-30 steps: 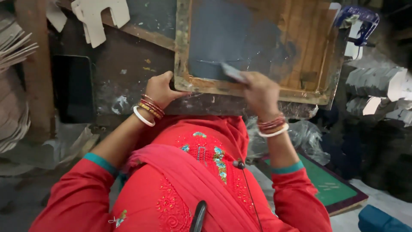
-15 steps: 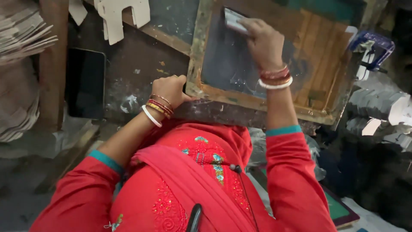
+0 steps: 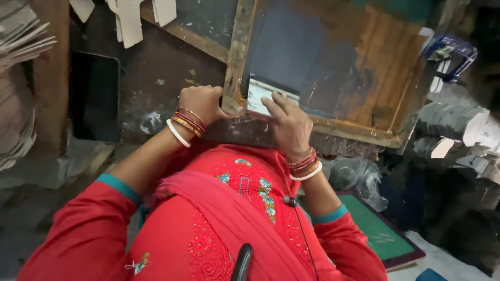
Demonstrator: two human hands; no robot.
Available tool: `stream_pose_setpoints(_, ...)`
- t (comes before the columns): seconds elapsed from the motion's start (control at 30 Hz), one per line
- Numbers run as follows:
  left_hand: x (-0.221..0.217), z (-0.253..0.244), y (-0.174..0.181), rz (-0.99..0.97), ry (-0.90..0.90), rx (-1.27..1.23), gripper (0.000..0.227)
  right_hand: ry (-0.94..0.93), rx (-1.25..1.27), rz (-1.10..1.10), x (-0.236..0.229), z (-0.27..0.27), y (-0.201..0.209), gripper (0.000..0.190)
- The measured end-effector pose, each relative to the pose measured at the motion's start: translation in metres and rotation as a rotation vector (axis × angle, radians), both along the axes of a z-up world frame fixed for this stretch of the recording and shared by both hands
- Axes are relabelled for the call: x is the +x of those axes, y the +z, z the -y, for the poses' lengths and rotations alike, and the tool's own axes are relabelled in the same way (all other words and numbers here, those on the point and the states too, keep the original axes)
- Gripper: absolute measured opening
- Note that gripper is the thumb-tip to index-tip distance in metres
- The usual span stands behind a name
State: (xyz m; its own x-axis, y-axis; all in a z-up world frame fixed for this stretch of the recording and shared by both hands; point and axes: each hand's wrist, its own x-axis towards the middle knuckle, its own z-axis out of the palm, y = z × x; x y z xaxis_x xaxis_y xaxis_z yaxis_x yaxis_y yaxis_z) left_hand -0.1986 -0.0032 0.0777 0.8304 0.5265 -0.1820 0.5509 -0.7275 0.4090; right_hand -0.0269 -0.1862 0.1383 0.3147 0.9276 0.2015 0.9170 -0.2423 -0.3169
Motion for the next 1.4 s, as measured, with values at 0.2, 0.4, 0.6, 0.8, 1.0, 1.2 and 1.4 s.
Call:
stream_pose_setpoints(0.2, -0.006, 0.012, 0.038, 0.039, 0.192, -0.190, 0.070, -0.193, 0.261, -0.399, 0.012, 0.024, 0.012, 0.041)
stream_pose_setpoints(0.4, 0.020, 0.014, 0.110, 0.774, -0.166, -0.724, 0.037, -0.119, 0.835, 0.005, 0.032, 0.055, 0.018, 0.020)
stream_pose_setpoints(0.6, 0.124, -0.046, -0.008, 0.651, -0.264, -0.111, 0.016, -0.446, 1.112, 0.183, 0.077, 0.092, 0.056, 0.024)
stream_pose_setpoints(0.8, 0.198, -0.054, -0.051, 0.685, 0.119, 0.359, 0.027, -0.392, 1.189, 0.143, 0.076, 0.085, 0.056, 0.032)
stream_pose_setpoints(1.0, 0.144, -0.140, -0.061, 1.229, 0.293, -0.297, 0.029, -0.646, 0.878, 0.676, 0.114, 0.143, 0.012, 0.035)
stream_pose_setpoints(1.2, 0.005, -0.155, -0.033, 0.524, 0.291, 0.294, 0.045, -0.628, 1.193, 0.410, 0.142, 0.168, -0.021, 0.032)
stream_pose_setpoints(1.4, -0.025, -0.160, -0.067, 0.603, 0.097, 0.308, 0.038, -0.550, 1.212, 0.319, 0.145, 0.173, -0.020, 0.034)
